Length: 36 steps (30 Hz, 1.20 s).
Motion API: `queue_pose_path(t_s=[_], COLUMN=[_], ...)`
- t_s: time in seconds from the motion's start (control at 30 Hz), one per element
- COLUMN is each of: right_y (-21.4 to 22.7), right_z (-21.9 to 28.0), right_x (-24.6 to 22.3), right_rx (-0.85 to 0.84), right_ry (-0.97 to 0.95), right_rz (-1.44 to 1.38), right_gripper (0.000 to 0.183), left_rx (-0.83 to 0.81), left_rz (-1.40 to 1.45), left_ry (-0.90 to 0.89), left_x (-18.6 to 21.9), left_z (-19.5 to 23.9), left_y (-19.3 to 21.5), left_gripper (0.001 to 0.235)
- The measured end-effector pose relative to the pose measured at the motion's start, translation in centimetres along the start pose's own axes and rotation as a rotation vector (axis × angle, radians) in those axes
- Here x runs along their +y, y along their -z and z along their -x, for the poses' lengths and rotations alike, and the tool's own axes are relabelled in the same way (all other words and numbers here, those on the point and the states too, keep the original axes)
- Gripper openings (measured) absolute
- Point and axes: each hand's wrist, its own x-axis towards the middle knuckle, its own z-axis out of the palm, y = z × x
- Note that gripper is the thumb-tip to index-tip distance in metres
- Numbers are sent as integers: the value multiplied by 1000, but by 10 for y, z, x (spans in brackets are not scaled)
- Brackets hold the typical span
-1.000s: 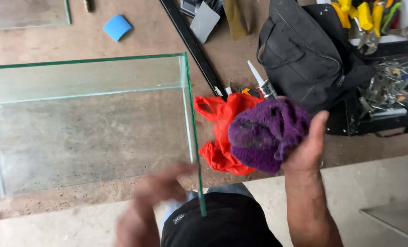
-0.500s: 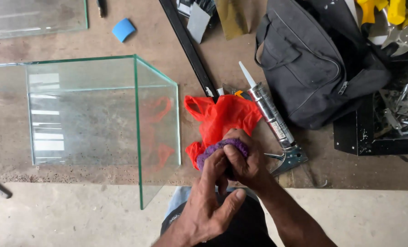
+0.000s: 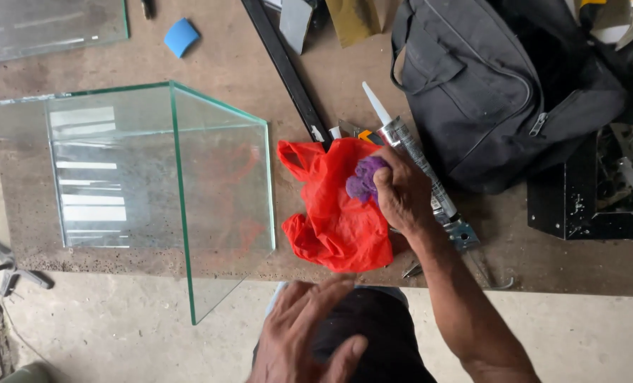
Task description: Applying silicone sealant to the joints of a glass aquarium using a caulking gun and wiping the edges with a cloth.
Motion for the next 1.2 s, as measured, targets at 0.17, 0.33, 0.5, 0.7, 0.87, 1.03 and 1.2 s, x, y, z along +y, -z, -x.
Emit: queue_pose_path(t_s=[0.17, 0.33, 0.5, 0.7, 0.87, 1.03, 1.2], right_y=[-3, 19, 21, -12, -58, -26, -17], right_z=[-8, -6, -3, 26, 34, 66, 106], right_x=[0, -18, -16, -34, 12, 34, 122], right_rx=[28, 162, 63, 260, 312, 530, 187], right_ry=[230, 222, 265, 269, 106, 131, -255], right_rz=[64, -109, -74, -160, -77, 236, 709], right_gripper=[24, 24, 45, 25, 20, 26, 83], left_rx=[-68, -123, -193, -298, -355, -370, -369], left_rz=[-149, -132, -147, -211, -231, -185, 137], left_ry=[-39, 26, 36, 28, -57, -187, -417], left_x=[-21, -31, -45, -53, -61, -68, -72], left_z=[5, 11, 16, 23, 41, 66, 103], left_y=[-17, -27, -45, -56, -53, -20, 46], left_gripper=[53, 57, 54, 59, 61, 59, 51])
